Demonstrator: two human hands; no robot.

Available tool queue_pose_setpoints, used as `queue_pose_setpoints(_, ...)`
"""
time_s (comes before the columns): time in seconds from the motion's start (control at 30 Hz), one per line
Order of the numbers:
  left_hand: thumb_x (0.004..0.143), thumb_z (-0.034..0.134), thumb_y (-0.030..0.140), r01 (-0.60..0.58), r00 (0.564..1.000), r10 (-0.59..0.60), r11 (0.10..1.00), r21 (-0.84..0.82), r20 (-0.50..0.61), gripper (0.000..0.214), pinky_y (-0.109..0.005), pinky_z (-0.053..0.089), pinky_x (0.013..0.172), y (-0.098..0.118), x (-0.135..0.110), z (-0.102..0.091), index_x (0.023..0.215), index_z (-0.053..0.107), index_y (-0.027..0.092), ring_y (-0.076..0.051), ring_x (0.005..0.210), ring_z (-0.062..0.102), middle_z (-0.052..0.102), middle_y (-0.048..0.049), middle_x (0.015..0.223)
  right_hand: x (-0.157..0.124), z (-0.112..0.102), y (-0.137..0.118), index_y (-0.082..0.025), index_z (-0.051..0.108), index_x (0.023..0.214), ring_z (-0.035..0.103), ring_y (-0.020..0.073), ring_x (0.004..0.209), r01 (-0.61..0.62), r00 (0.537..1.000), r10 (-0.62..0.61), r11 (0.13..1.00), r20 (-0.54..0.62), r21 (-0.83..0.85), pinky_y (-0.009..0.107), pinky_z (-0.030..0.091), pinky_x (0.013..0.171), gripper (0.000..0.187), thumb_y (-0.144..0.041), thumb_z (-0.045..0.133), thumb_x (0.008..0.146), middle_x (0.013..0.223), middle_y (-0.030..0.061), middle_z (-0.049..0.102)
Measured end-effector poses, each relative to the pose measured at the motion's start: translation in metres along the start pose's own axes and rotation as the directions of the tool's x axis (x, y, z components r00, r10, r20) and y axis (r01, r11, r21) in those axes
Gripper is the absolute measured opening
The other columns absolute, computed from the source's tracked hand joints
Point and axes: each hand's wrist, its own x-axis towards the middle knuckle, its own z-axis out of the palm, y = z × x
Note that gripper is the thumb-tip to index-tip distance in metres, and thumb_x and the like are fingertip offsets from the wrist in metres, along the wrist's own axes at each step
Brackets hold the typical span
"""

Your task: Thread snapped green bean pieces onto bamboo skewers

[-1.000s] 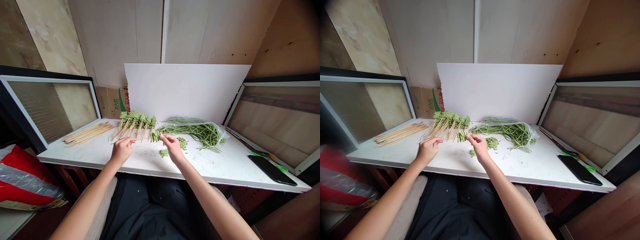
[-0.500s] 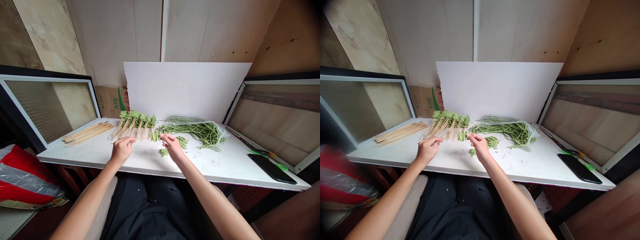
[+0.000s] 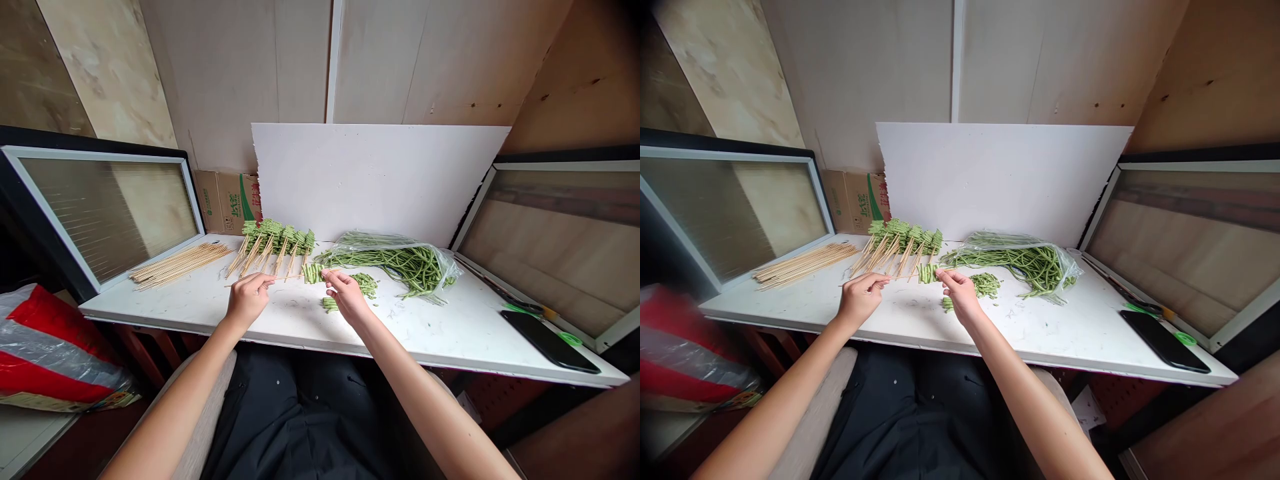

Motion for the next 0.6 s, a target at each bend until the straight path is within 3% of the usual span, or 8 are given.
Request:
queue_pose_setpoints(0.1,0.087,0.055,0.004,0.046,0.999,-0.046,0.999,0.029,-0.007,0.031,-0.030,0.061,0.079,-0.004,0.001,0.000,0.085,0.079,0.023,-0.021,0.086,0.079,0.084,-0.0023,0.091,0.005,-0.010,-0.003,-0.023,0.078,0.077,0.060,0.0210,0.085,0.043,0.994,-0.031,0.992,0.107,-0.117,0.031,0.046,0.067,0.043,-0.064,0.090,0.070,0.093,0.0081,0.074)
queue_pose_setpoints(0.2,0.087,0.056,0.006,0.086,0.996,-0.085,0.994,0.062,-0.022,0.028,-0.029,0.060,0.077,-0.010,0.002,0.001,0.085,0.079,0.024,-0.021,0.083,0.079,0.084,-0.0013,0.091,0.016,-0.030,-0.001,-0.024,0.082,0.088,0.066,0.0252,0.097,0.169,0.966,-0.093,0.934,0.241,-0.315,0.034,0.049,0.077,0.042,-0.065,0.082,0.080,0.107,0.0095,0.079)
queue_pose_setpoints(0.3,0.087,0.057,0.008,0.103,0.995,-0.103,0.992,0.069,-0.008,0.027,-0.029,0.060,0.076,-0.016,0.001,0.002,0.086,0.079,0.024,-0.021,0.081,0.079,0.084,-0.0008,0.090,0.030,-0.053,0.010,-0.026,0.085,0.095,0.069,0.0301,0.099,0.287,0.944,-0.136,0.786,0.300,-0.547,0.042,0.049,0.088,0.031,-0.055,0.081,0.084,0.110,0.0121,0.080)
queue_pose_setpoints(0.37,0.087,0.057,0.008,0.102,0.995,-0.102,0.993,0.066,0.009,0.028,-0.029,0.060,0.076,-0.019,0.000,0.003,0.087,0.079,0.024,-0.021,0.082,0.079,0.084,-0.0009,0.090,0.038,-0.066,0.021,-0.027,0.086,0.090,0.067,0.0326,0.097,0.332,0.942,-0.181,0.638,0.283,-0.695,0.045,0.047,0.092,0.022,-0.047,0.082,0.083,0.101,0.0129,0.080)
queue_pose_setpoints(0.43,0.087,0.056,0.008,0.098,0.995,-0.100,0.993,0.063,0.026,0.028,-0.029,0.059,0.076,-0.021,-0.001,0.003,0.088,0.079,0.024,-0.021,0.083,0.079,0.084,-0.0011,0.090,0.043,-0.075,0.030,-0.027,0.085,0.080,0.066,0.0330,0.094,0.349,0.937,-0.194,0.546,0.290,-0.761,0.046,0.046,0.093,0.014,-0.042,0.085,0.079,0.089,0.0120,0.079)
queue_pose_setpoints(0.6,0.088,0.057,0.009,0.089,0.995,-0.091,0.994,0.058,0.029,0.027,-0.028,0.059,0.076,-0.025,-0.002,0.005,0.090,0.079,0.024,-0.021,0.083,0.078,0.083,-0.0012,0.090,0.047,-0.083,0.040,-0.029,0.080,0.065,0.064,0.0299,0.081,0.351,0.934,-0.158,0.562,0.319,-0.749,0.042,0.048,0.087,0.017,-0.041,0.090,0.071,0.073,0.0077,0.077)
